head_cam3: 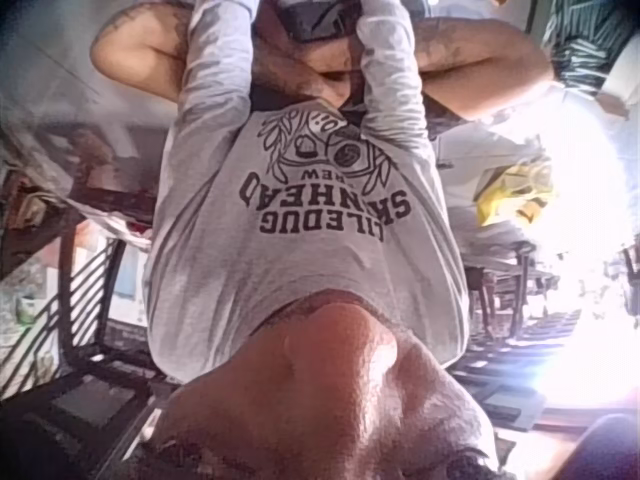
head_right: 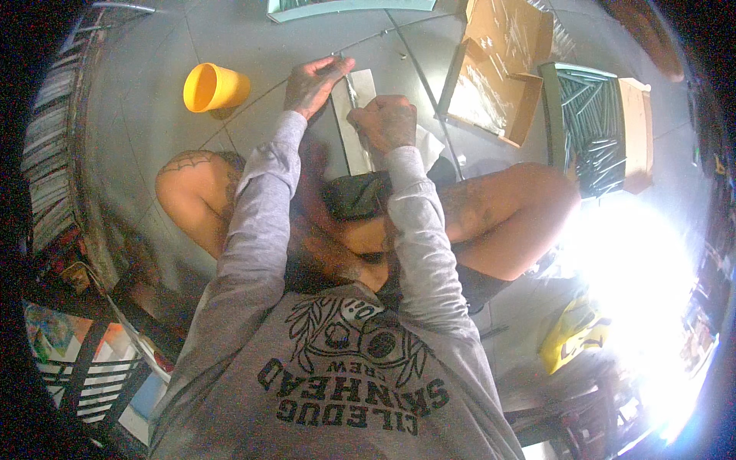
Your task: The person assembles small components by hand while sitting on the floor. They pick up a thin metal needle and carefully fit a small plastic piece onto it, then place the assembled item aside.
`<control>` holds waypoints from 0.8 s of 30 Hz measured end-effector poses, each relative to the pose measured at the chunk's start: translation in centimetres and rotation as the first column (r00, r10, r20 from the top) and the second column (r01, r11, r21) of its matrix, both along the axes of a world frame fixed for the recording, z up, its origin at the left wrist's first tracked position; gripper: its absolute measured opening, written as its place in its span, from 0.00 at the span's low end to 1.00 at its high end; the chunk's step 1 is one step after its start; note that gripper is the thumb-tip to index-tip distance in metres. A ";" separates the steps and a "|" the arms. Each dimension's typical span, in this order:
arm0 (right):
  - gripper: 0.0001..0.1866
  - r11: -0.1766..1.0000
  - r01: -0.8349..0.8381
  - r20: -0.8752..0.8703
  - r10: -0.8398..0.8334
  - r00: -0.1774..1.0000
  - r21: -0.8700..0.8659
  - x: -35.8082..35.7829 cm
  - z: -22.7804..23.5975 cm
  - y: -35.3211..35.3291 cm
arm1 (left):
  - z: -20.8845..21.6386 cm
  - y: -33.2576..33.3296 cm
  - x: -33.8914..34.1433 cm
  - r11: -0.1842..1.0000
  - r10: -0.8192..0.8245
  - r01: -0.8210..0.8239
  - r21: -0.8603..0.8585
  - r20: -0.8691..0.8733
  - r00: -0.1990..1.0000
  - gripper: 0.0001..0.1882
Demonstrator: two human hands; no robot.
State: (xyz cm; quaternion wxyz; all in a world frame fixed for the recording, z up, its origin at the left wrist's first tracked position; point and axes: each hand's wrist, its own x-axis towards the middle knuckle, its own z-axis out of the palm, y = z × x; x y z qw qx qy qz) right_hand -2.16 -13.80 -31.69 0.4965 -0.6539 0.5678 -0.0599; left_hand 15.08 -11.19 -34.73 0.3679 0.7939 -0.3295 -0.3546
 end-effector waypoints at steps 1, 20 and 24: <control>0.15 1.000 -0.008 -0.016 0.008 1.000 -0.020 0.1 0.0 0.0 | -0.1 0.0 0.1 1.000 -0.004 0.004 0.001 -0.002 1.000 0.39; 0.18 0.988 0.058 -0.034 -0.064 0.997 -0.144 0.1 -0.7 1.6 | 3.4 2.4 -1.6 1.000 0.022 -0.023 0.017 0.056 0.998 0.27; 0.19 0.989 0.038 -0.014 -0.040 0.999 -0.143 0.0 -0.5 1.4 | 3.4 2.7 -1.3 0.999 -0.035 0.038 -0.034 0.083 0.996 0.28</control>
